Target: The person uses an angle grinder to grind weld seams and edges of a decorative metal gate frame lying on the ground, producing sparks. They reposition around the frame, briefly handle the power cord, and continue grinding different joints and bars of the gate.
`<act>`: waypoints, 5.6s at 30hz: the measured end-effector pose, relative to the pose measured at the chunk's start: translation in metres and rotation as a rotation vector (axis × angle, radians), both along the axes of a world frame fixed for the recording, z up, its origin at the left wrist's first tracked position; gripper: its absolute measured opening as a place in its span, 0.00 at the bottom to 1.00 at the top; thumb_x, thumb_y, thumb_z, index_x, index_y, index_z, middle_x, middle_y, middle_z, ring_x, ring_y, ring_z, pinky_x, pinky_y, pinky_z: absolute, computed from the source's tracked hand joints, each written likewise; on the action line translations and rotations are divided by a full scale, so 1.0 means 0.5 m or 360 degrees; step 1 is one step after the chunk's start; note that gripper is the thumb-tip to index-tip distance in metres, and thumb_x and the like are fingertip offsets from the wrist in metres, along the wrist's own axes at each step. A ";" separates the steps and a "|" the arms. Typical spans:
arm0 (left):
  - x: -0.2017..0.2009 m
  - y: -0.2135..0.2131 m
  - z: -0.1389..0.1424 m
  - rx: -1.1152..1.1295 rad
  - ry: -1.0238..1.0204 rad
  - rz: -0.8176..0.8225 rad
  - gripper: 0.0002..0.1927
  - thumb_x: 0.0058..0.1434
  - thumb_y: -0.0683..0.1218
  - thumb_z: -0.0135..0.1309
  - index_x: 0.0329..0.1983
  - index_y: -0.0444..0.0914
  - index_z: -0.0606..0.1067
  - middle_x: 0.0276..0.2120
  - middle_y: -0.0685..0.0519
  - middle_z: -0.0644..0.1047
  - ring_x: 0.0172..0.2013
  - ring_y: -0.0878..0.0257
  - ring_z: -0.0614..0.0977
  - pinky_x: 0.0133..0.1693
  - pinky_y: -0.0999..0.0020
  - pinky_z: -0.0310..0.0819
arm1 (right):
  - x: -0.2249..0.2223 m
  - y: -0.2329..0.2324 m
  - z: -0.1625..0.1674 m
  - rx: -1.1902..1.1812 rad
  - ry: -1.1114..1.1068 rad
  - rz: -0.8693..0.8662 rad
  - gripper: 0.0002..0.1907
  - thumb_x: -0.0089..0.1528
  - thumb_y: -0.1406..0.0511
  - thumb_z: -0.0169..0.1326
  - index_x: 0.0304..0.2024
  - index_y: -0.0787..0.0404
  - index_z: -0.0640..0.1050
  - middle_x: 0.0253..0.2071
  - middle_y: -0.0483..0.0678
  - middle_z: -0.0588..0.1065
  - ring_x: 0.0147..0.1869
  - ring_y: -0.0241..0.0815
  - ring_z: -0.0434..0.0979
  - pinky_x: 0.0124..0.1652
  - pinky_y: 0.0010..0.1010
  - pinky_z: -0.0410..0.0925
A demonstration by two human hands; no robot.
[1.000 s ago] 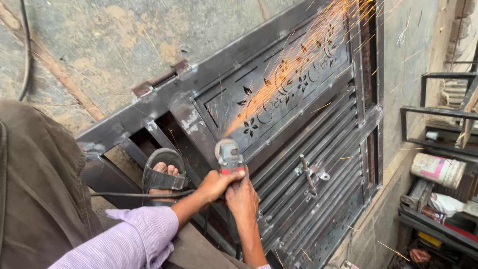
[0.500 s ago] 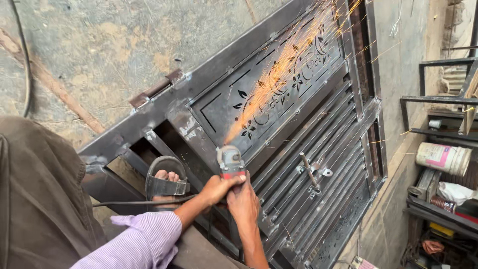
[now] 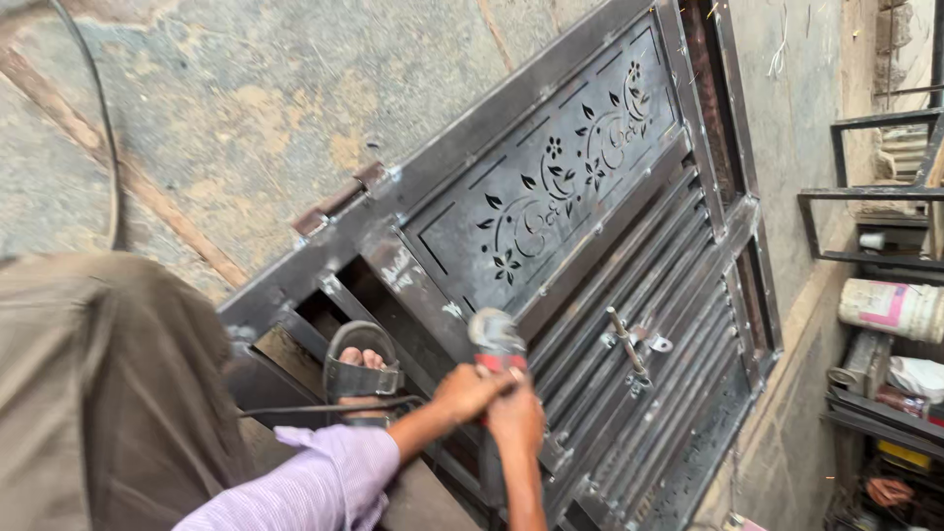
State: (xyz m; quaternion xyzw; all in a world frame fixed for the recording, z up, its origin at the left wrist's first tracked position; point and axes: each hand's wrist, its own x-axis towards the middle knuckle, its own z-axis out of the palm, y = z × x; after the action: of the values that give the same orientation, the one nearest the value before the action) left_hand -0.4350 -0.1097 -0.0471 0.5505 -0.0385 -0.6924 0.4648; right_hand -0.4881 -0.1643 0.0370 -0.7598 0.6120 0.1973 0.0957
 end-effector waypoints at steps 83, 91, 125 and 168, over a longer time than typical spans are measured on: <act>-0.239 -0.086 -0.040 -0.0070 0.0552 0.0056 0.27 0.58 0.61 0.54 0.52 0.39 0.78 0.44 0.49 0.82 0.43 0.57 0.81 0.43 0.57 0.75 | -0.280 -0.083 -0.048 0.0069 -0.0379 0.0140 0.24 0.59 0.62 0.49 0.58 0.57 0.73 0.44 0.66 0.78 0.50 0.72 0.76 0.50 0.58 0.68; -0.237 -0.086 -0.056 -0.0289 0.0583 0.0145 0.24 0.60 0.58 0.53 0.52 0.37 0.77 0.45 0.50 0.81 0.45 0.62 0.81 0.45 0.63 0.74 | -0.245 -0.074 -0.020 0.0101 -0.0264 0.0044 0.23 0.60 0.58 0.51 0.58 0.55 0.73 0.41 0.66 0.79 0.49 0.71 0.77 0.49 0.58 0.69; -0.218 -0.060 -0.039 -0.0202 0.0654 0.0142 0.25 0.57 0.58 0.54 0.52 0.39 0.76 0.45 0.49 0.81 0.44 0.57 0.82 0.42 0.59 0.76 | -0.240 -0.054 -0.028 0.0130 -0.0270 0.0072 0.27 0.61 0.59 0.48 0.64 0.52 0.69 0.42 0.66 0.79 0.50 0.70 0.77 0.49 0.58 0.69; -0.200 -0.060 -0.059 -0.0298 0.0682 0.0273 0.24 0.57 0.56 0.55 0.52 0.38 0.75 0.44 0.50 0.81 0.45 0.61 0.82 0.44 0.62 0.76 | -0.211 -0.053 -0.028 0.0061 -0.0359 0.0200 0.29 0.59 0.62 0.50 0.64 0.52 0.69 0.42 0.65 0.79 0.47 0.71 0.78 0.47 0.57 0.70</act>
State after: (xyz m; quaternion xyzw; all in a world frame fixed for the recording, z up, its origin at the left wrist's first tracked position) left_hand -0.5352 -0.1395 -0.0765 0.3470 0.0439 -0.7447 0.5684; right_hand -0.5937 -0.1908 0.0229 -0.8120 0.5448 0.1280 0.1659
